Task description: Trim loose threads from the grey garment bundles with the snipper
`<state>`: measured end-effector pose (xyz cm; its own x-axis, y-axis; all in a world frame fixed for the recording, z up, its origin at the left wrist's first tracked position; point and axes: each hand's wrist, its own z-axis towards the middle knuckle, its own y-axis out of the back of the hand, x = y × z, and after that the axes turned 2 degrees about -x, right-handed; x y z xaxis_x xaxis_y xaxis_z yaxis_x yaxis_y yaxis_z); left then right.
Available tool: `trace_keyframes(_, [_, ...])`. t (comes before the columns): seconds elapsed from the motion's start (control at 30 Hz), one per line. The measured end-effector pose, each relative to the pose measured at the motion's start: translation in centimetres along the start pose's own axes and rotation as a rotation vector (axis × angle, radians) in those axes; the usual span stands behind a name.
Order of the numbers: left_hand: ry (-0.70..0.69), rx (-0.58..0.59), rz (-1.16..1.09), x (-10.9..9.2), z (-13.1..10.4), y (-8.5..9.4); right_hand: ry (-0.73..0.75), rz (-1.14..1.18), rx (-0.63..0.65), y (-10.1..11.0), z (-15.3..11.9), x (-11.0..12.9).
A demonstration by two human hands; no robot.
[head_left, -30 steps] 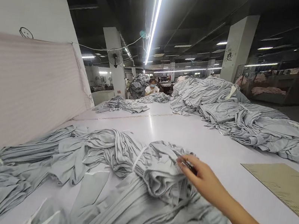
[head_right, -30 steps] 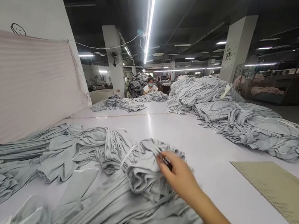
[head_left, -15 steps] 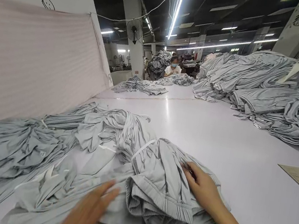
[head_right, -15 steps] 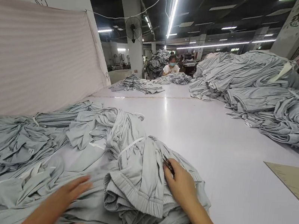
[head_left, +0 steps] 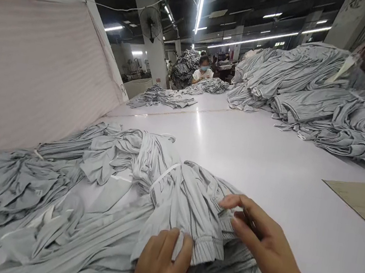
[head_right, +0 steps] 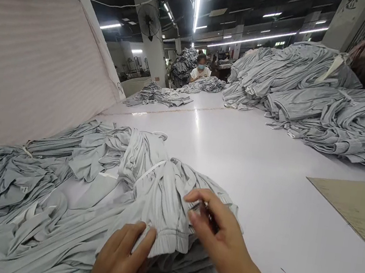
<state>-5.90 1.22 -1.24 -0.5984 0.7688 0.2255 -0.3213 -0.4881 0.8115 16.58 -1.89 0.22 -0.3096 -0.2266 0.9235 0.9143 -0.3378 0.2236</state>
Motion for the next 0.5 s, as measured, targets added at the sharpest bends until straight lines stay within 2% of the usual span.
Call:
trace_keyframes(0.1, [0.051, -0.019, -0.008, -0.4, -0.3, 0.2, 0.129, 0.022, 0.347, -0.1, -0.6, 2.7])
trace_keyframes(0.17, [0.137, -0.054, -0.163, -0.4, -0.5, 0.2, 0.124, -0.132, 0.454, -1.0, -1.0, 2.8])
trace_keyframes(0.27, [0.404, -0.096, -0.434, -0.5, -0.7, 0.2, 0.046, -0.271, 0.43, -2.4, -1.8, 1.3])
trace_keyframes(0.37, [0.653, -0.12, -0.563, -0.9, -0.8, 0.2, 0.036, -0.212, 0.386, -2.8, -2.7, 0.2])
trace_keyframes(0.43, [0.686, -0.139, -0.604, -1.3, -0.8, 0.2, 0.083, -0.167, 0.347, -2.7, -3.2, 0.2])
trace_keyframes(0.5, [0.64, -0.149, -0.626, -1.6, -0.8, 0.0, 0.147, -0.167, 0.322, -2.6, -3.4, 0.5])
